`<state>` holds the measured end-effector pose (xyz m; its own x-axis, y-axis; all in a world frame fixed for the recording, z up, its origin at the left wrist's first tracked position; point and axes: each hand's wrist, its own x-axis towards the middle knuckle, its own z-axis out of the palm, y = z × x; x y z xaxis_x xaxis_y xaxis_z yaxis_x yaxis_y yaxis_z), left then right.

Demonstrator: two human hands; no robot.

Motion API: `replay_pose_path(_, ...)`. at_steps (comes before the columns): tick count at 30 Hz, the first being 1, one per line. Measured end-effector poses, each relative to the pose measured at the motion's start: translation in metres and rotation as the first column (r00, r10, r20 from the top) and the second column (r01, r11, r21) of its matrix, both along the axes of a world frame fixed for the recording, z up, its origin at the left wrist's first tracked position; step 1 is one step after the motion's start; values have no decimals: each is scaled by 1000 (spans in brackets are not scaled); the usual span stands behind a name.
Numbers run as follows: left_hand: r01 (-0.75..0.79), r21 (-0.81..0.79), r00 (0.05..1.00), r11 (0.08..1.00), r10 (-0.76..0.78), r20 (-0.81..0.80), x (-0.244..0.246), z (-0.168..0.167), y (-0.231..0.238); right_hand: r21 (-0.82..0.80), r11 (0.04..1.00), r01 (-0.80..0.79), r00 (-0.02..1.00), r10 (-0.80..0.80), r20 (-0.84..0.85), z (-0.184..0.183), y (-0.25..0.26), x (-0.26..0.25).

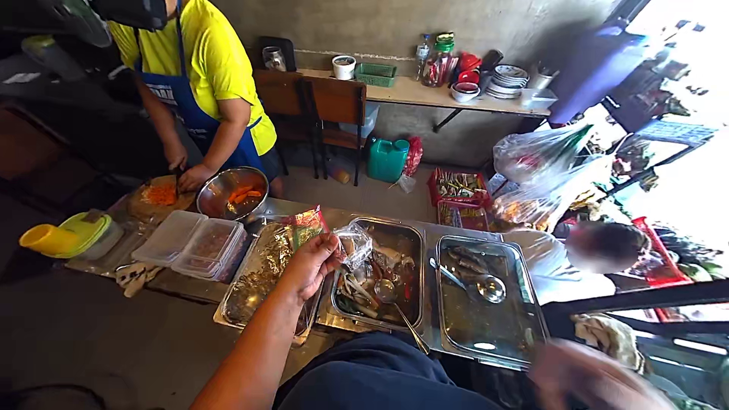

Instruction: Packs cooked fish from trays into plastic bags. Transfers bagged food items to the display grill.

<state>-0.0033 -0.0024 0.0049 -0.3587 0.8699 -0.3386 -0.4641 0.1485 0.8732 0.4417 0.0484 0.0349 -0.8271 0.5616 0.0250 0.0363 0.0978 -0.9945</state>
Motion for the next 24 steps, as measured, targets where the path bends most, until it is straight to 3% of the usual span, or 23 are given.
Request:
replay_pose_path(1, -15, -2, 1000, 1000, 15, -16, -1, -1, -1, -12, 993, 116, 960, -109, 258, -32, 9, -27)
replay_pose_path(2, -29, -7, 999, 1000, 29, -31, -2, -2, -1, 94, 984, 153, 826, -179, 534, -61, 15, -55)
replay_pose_path(4, -58, -22, 997, 998, 57, -55, -5, -5, -3, 213, 977, 4, 486, -188, 853, -111, 15, -101)
replay_pose_path(6, -83, -39, 994, 996, 80, -72, -8, -8, -3, 186, 971, -147, 337, -127, 933, -144, 12, -124)
replay_pose_path(9, -107, -68, 991, 992, 102, -82, -12, -10, -6, 86, 961, -261, 228, -25, 973, -159, 10, -142)
replay_pose_path(11, -107, -89, 991, 990, 99, -90, -15, -12, -9, 96, 965, -243, 242, -36, 970, -159, 11, -141)
replay_pose_path(16, -54, -143, 997, 988, 47, -53, -28, -19, -19, 439, 896, -69, 456, -363, 812, -142, 23, -125)
replay_pose_path(24, -8, -164, 1000, 986, 7, -6, -35, -32, -23, 742, 665, -83, 494, -619, 610, -137, 48, -127)
